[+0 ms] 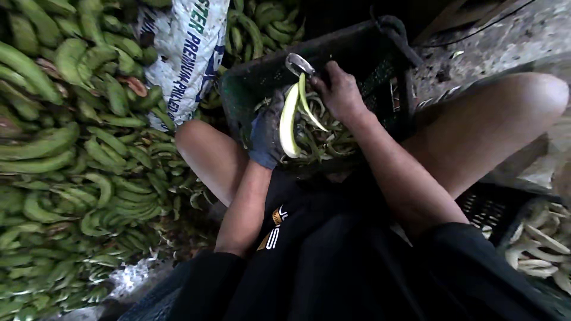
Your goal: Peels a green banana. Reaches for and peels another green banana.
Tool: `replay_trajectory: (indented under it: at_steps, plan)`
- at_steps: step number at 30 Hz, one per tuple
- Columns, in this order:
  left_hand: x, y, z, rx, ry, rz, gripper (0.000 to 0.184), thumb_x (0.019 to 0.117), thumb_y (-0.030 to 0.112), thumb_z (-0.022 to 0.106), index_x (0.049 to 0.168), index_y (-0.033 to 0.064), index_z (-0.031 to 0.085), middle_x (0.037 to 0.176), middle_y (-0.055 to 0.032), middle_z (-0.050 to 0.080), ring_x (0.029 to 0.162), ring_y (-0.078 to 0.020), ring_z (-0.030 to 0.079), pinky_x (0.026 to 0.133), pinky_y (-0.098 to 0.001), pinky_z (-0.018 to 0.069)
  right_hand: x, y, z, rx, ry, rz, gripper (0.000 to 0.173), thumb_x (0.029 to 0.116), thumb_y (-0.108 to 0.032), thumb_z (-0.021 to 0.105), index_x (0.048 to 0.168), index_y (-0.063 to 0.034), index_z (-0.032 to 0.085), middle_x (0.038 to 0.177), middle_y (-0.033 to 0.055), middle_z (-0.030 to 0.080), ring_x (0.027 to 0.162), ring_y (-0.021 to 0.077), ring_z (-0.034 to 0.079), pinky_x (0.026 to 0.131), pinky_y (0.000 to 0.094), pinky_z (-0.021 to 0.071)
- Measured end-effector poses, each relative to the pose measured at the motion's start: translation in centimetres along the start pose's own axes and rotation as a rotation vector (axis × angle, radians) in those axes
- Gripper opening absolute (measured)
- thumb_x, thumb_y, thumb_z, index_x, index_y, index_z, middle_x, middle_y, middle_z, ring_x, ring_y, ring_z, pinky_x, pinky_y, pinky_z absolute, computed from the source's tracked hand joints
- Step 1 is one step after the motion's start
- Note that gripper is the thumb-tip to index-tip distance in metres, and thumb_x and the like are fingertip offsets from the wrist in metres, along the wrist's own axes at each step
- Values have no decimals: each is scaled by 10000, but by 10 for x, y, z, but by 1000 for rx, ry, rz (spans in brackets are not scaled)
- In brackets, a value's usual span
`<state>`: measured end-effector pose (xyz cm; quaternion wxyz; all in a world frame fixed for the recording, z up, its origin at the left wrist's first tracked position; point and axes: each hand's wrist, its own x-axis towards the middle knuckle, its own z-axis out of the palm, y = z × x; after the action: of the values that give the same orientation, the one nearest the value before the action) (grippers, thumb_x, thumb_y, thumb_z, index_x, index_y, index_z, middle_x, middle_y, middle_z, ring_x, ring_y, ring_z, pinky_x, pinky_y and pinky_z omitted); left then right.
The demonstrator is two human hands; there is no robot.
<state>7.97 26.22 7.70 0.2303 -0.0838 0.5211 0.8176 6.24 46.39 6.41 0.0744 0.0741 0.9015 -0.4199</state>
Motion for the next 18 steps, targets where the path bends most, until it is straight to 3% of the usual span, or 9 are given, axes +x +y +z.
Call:
replay_trajectory:
  at_steps: [3, 4, 6, 8, 10, 13, 15, 17, 18]
  plan:
    - [17, 15, -16, -104, -13, 33, 410, 1119, 376, 276, 1246, 105, 557, 867, -86, 678, 640, -164, 657, 540, -320, 592, -14, 6, -5, 31, 27, -46, 445, 1050, -427, 554, 1272, -43, 596, 1130, 169, 688, 1036, 293, 694, 932, 518, 560]
    - [24, 18, -26, -114, -15, 74, 427, 1117, 400, 272, 1268, 106, 542, 856, -94, 661, 624, -174, 642, 533, -333, 588, -24, 5, -2, 56, -2, -109, 445, 1044, -415, 574, 1281, -40, 601, 1123, 158, 692, 1022, 270, 695, 928, 494, 567]
    - [36, 20, -46, -114, -4, 192, 399, 1124, 316, 302, 1346, 70, 526, 929, -123, 647, 690, -194, 629, 613, -366, 593, -43, 1, 8, 93, -104, -284, 418, 1025, -385, 614, 1247, -32, 622, 1093, 137, 688, 964, 232, 692, 890, 458, 586]
    - [41, 22, -47, -152, 38, 155, 347, 1116, 294, 317, 1266, 67, 532, 851, -103, 622, 635, -178, 605, 586, -349, 582, -53, -3, 19, 74, -194, -431, 431, 1013, -395, 638, 1234, -25, 640, 1119, 151, 688, 966, 255, 698, 885, 474, 589]
    - [38, 15, -38, -114, 73, 74, 326, 1113, 286, 347, 1207, 57, 559, 827, -90, 642, 648, -168, 628, 598, -340, 590, -48, -5, 27, 33, -225, -458, 461, 1018, -412, 627, 1268, -24, 633, 1180, 174, 687, 1003, 298, 708, 896, 511, 585]
    - [28, -3, -22, -42, 33, 17, 287, 1097, 232, 369, 1207, 68, 577, 923, -49, 658, 777, -123, 646, 702, -312, 590, -20, 3, 34, 75, -114, -330, 435, 1032, -368, 616, 1279, -11, 616, 1203, 181, 679, 1078, 298, 692, 974, 505, 560]
    - [16, -4, -15, 52, 19, 8, 327, 1108, 242, 378, 1247, 60, 611, 982, -50, 682, 832, -121, 663, 748, -317, 599, -3, 16, 27, 117, 9, -135, 431, 1049, -354, 587, 1305, -7, 592, 1187, 180, 690, 1100, 282, 690, 1002, 474, 547]
    - [10, 1, -10, -27, -31, -71, 403, 1115, 362, 296, 1149, 105, 605, 775, -39, 641, 603, -133, 616, 532, -305, 562, 6, 30, 16, 141, 83, 114, 476, 1062, -390, 556, 1357, -16, 560, 1191, 204, 690, 1109, 316, 689, 1002, 498, 539]
    - [10, 4, -12, -60, -56, -88, 437, 1112, 412, 269, 1138, 116, 589, 745, -50, 624, 566, -155, 604, 498, -322, 553, 8, 36, 14, 164, 97, 223, 514, 1066, -423, 540, 1384, -19, 544, 1197, 224, 684, 1115, 347, 683, 998, 528, 532]
